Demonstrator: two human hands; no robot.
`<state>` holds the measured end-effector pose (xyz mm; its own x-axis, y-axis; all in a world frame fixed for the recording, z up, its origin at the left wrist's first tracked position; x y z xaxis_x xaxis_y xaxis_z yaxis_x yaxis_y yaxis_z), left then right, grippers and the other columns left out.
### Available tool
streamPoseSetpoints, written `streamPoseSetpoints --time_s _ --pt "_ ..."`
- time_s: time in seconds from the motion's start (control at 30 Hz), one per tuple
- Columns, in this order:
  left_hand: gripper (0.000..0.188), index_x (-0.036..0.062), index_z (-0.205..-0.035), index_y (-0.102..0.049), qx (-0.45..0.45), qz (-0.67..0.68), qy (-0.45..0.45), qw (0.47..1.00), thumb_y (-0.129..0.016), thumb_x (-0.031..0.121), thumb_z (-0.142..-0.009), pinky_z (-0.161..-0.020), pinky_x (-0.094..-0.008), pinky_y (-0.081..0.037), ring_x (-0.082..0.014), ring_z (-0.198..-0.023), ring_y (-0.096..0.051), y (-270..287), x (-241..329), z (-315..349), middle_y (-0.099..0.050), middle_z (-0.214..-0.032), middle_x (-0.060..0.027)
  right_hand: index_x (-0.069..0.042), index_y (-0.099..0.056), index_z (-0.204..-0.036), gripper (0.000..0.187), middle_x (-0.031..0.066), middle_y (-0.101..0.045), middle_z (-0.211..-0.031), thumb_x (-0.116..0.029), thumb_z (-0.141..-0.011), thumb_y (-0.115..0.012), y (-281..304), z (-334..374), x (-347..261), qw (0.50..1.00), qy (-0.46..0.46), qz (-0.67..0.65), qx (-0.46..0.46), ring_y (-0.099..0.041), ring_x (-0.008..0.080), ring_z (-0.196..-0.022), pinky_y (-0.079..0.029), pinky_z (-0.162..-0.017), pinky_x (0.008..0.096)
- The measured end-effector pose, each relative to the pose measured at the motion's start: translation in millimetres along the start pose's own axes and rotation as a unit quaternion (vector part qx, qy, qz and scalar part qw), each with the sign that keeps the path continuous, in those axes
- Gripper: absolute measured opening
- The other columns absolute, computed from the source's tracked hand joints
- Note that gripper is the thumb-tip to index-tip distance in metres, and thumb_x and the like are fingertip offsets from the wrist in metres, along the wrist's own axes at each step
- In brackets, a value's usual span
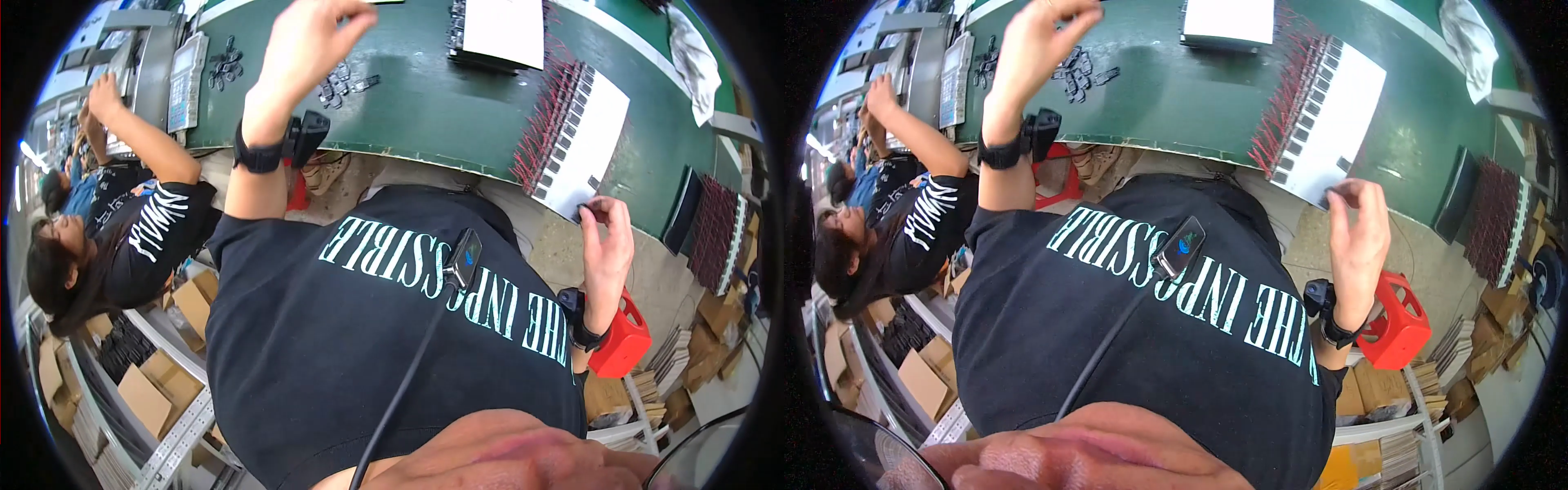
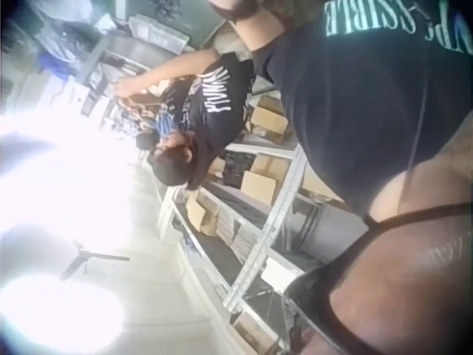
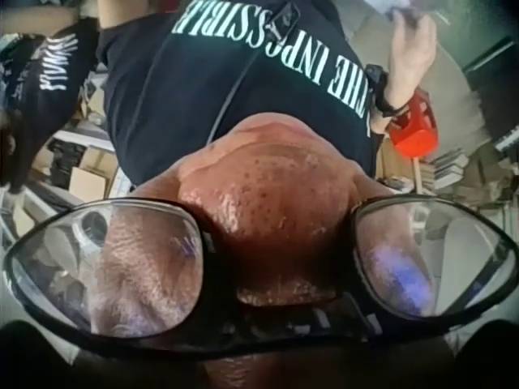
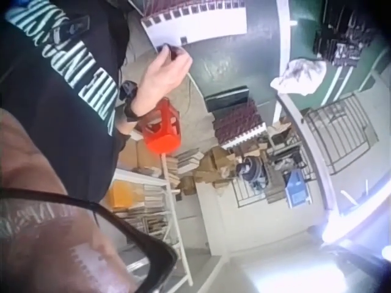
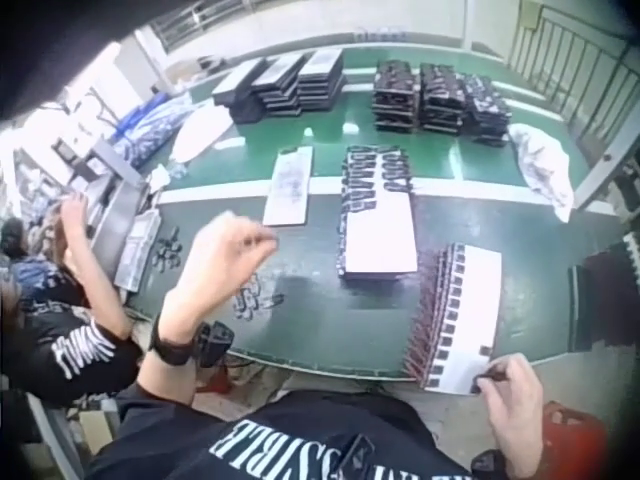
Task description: The person picks up a small black component and a white panel with red wires, fits the component onto the panel by hand, and then places the assembled panel onto a stack.
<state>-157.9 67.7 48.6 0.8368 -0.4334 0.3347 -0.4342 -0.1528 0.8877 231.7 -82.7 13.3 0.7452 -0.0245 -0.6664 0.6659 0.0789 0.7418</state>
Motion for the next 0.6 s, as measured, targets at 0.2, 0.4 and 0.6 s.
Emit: streamPoseSetpoints --time_s 0.2,0.4,0.6 --pt "0.015 0.0097 -0.094 -0.074 -0.077 -0.139 -0.016 0.987 -0.075 0.018 -0.081 -0.078 -0.0387 -0.052 -0.0285 -0.083 -0.062 -28.9 -6.8 61.5 -0.067 -0.079 -0.0064 0.001 -0.063 -0.104 0.011 0.0036 -0.065 -0.100 0.000 -0.094 -0.065 5.5 -4.2 2.1 0.975 -0.028 -0.191 0.113 -0.061 0.0116 -0.090 -0.049 -0.081 0.0258" --pt "0.019 0.0091 -0.102 -0.072 -0.073 -0.087 0.004 0.993 -0.073 0.015 -0.083 -0.076 -0.0381 -0.053 -0.0293 -0.082 -0.065 -42.0 17.2 57.9 -0.068 -0.082 -0.0099 0.004 -0.064 -0.108 0.013 0.0028 -0.064 -0.103 0.004 -0.095 -0.062 3.2 -12.9 -25.1 0.941 -0.023 -0.311 0.130 -0.060 0.0101 -0.093 -0.047 -0.085 0.0226" --pt "0.020 0.0072 -0.108 -0.071 -0.098 0.229 -0.057 0.967 -0.070 0.012 -0.088 -0.071 -0.0354 -0.055 -0.0300 -0.078 -0.068 -62.1 108.2 22.2 -0.071 -0.091 -0.0129 0.004 -0.065 -0.113 0.019 0.0044 -0.066 -0.104 0.005 -0.094 -0.062 -21.6 -34.9 -68.9 0.942 0.083 -0.326 0.017 -0.063 0.0107 -0.095 -0.050 -0.086 0.0233"
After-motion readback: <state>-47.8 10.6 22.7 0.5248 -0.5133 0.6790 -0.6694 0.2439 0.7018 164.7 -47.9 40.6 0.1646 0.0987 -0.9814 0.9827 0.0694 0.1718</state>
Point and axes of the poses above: each hand's wrist, its own z-axis away from the middle knuckle, its own y-axis out of the back of the hand, x = y × z, the point moved 2 cm from there along -z, towards the middle knuckle
